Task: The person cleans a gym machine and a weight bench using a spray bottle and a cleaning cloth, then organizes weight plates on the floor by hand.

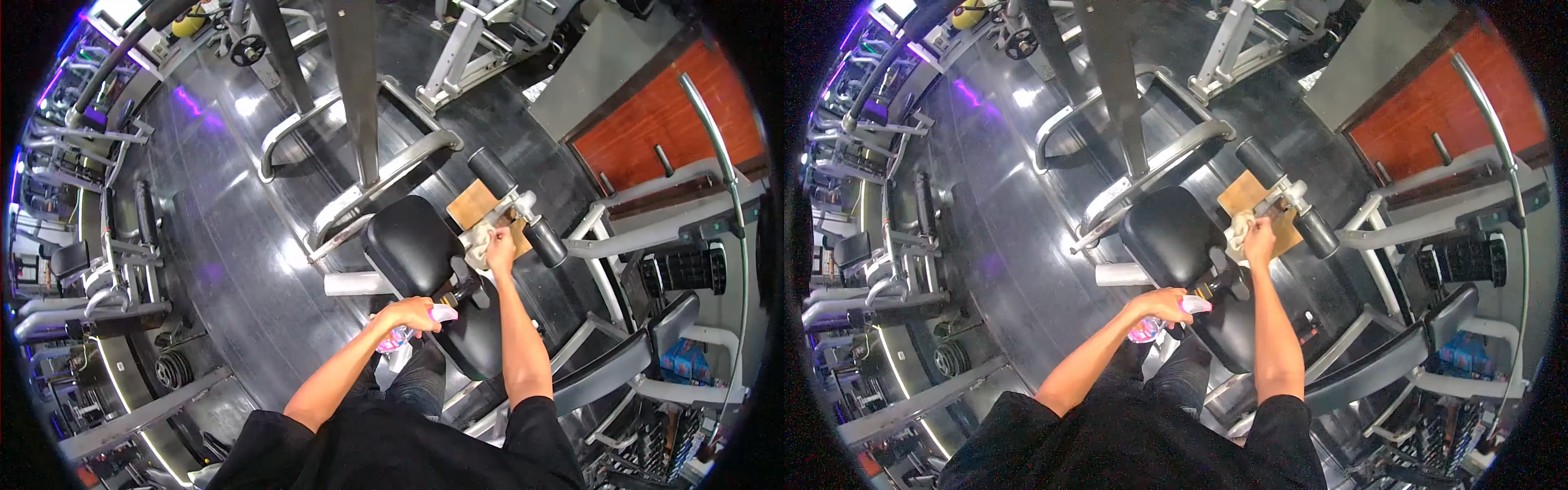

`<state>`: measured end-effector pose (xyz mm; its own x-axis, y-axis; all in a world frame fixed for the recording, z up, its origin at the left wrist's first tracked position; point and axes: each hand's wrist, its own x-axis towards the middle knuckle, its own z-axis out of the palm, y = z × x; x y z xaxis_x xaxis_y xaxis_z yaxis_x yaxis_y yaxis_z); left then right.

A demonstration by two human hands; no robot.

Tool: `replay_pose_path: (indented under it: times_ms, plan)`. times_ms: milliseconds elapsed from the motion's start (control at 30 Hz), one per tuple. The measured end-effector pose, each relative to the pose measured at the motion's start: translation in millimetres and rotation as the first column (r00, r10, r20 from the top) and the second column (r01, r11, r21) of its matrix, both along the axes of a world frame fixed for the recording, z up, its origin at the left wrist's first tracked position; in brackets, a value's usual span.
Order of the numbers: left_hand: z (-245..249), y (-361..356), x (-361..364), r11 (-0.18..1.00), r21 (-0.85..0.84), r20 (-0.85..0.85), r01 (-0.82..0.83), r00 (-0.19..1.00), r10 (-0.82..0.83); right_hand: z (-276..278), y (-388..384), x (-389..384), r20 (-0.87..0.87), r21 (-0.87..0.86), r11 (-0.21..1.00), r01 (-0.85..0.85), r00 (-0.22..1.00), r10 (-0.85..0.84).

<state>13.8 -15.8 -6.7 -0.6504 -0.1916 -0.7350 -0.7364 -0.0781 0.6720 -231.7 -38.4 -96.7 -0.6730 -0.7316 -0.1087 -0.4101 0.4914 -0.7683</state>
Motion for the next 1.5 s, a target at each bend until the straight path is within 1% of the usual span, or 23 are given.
replay_pose_path:
  times_ms: [67, 133, 167, 200, 300, 367, 400, 467, 533, 633, 667, 733, 767, 800, 867, 900, 1133, 1200, 1233, 1267, 1300, 1367, 1500]
  plan:
    - [3.5, -0.2, -2.8, 1.000, 0.012, 0.011, 0.018, 1.000, -0.018, 10.3, 1.8, -2.0, 0.063, 0.001, 0.996, -0.086, 0.994, 0.086]
    - [6.8, -1.0, -4.1, 1.000, 0.010, 0.011, 0.022, 1.000, -0.023, 20.4, 8.0, 9.4, -0.007, 0.023, 0.806, -0.591, 0.806, 0.592]
    - [3.5, -1.3, -4.6, 0.999, 0.000, 0.003, 0.043, 0.999, -0.043, 33.0, 13.7, 19.2, -0.030, 0.412, 0.662, -0.626, 0.717, 0.697]
    - [3.5, -1.6, -3.4, 0.998, -0.011, -0.002, 0.061, 0.998, -0.061, 40.5, 19.6, 37.4, -0.082, 0.597, 0.607, -0.524, 0.713, 0.696]
    - [5.9, -2.3, -3.1, 0.997, -0.026, -0.009, 0.076, 0.997, -0.076, 34.1, 2.5, 34.5, 0.000, 0.667, 0.541, -0.513, 0.725, 0.689]
    - [10.4, -2.2, -1.7, 0.997, -0.036, -0.009, 0.072, 0.997, -0.072, 9.8, -5.4, 22.2, 0.136, 0.613, 0.395, -0.685, 0.583, 0.801]
    - [10.4, -2.1, -2.7, 0.996, -0.050, -0.018, 0.075, 0.997, -0.076, 9.6, -7.3, 18.0, 0.135, 0.616, 0.394, -0.682, 0.585, 0.800]
    - [-3.2, 1.8, -2.6, 0.995, -0.067, -0.035, 0.080, 0.996, -0.083, 9.9, -7.6, 9.6, 0.231, 0.483, 0.494, -0.722, 0.650, 0.724]
    - [-1.6, 0.9, -3.5, 0.994, -0.089, -0.050, 0.069, 0.996, -0.074, 6.8, -2.8, 11.1, 0.152, 0.441, 0.544, -0.714, 0.657, 0.738]
    - [8.8, 0.2, -4.8, 0.994, -0.084, -0.020, 0.072, 0.997, -0.074, 4.6, 4.1, 17.7, -0.126, 0.367, 0.825, -0.429, 0.856, 0.502]
    - [13.9, -0.5, -4.9, 0.994, -0.078, -0.020, 0.079, 0.997, -0.081, 4.4, 6.5, 17.8, -0.127, 0.365, 0.824, -0.433, 0.854, 0.505]
    - [15.5, -2.8, -2.4, 0.994, -0.074, -0.011, 0.079, 0.997, -0.080, -10.4, 7.4, 11.6, 0.026, 0.246, 0.919, -0.308, 0.950, 0.311]
    - [14.2, -1.7, -1.9, 0.997, -0.050, -0.019, 0.057, 0.998, -0.058, -18.7, 4.7, 4.4, 0.151, 0.289, 0.878, -0.382, 0.923, 0.353]
    - [13.0, -0.7, -2.4, 0.999, -0.025, -0.030, 0.037, 0.999, -0.038, -13.0, 5.1, 5.1, 0.152, 0.291, 0.876, -0.384, 0.923, 0.354]
    - [17.0, -1.5, -4.1, 0.998, -0.040, -0.006, 0.057, 0.998, -0.057, 9.9, 8.2, 7.1, 0.268, 0.312, 0.634, -0.707, 0.706, 0.656]
    - [20.5, -1.5, -3.2, 0.997, -0.062, -0.004, 0.051, 0.999, -0.052, 10.6, 6.3, 9.4, 0.188, 0.520, 0.557, -0.648, 0.722, 0.665]
    - [21.3, 0.1, -0.8, 0.992, -0.122, -0.024, 0.027, 0.999, -0.030, 3.4, 5.7, 9.4, 0.150, 0.523, 0.572, -0.632, 0.728, 0.669]
    - [20.4, 1.0, -2.2, 0.992, -0.116, -0.007, 0.040, 0.999, -0.041, -1.3, 8.9, 15.8, 0.001, 0.444, 0.788, -0.427, 0.879, 0.476]
    - [17.0, 2.9, -2.1, 0.992, -0.119, -0.012, 0.030, 0.999, -0.032, 9.7, 9.8, 22.5, -0.085, 0.516, 0.825, -0.231, 0.945, 0.317]
    - [13.6, 3.9, -1.3, 0.992, -0.125, -0.014, 0.020, 1.000, -0.022, 1.5, 16.6, 19.3, -0.086, 0.512, 0.827, -0.232, 0.944, 0.318]
    - [9.5, 4.2, -1.1, 0.992, -0.120, -0.033, 0.039, 0.999, -0.043, -16.8, 26.6, 12.8, 0.137, 0.332, 0.925, -0.183, 0.980, 0.145]
    - [15.0, 5.8, -0.4, 0.990, -0.142, -0.031, 0.013, 0.999, -0.018, -36.6, 36.8, 1.4, 0.607, 0.100, 0.994, 0.041, 0.789, -0.094]
    - [8.9, 2.7, -0.6, 0.989, -0.132, -0.063, 0.066, 0.995, -0.075, 3.3, 41.2, -0.4, 0.708, -0.081, 0.993, -0.087, 0.696, 0.119]
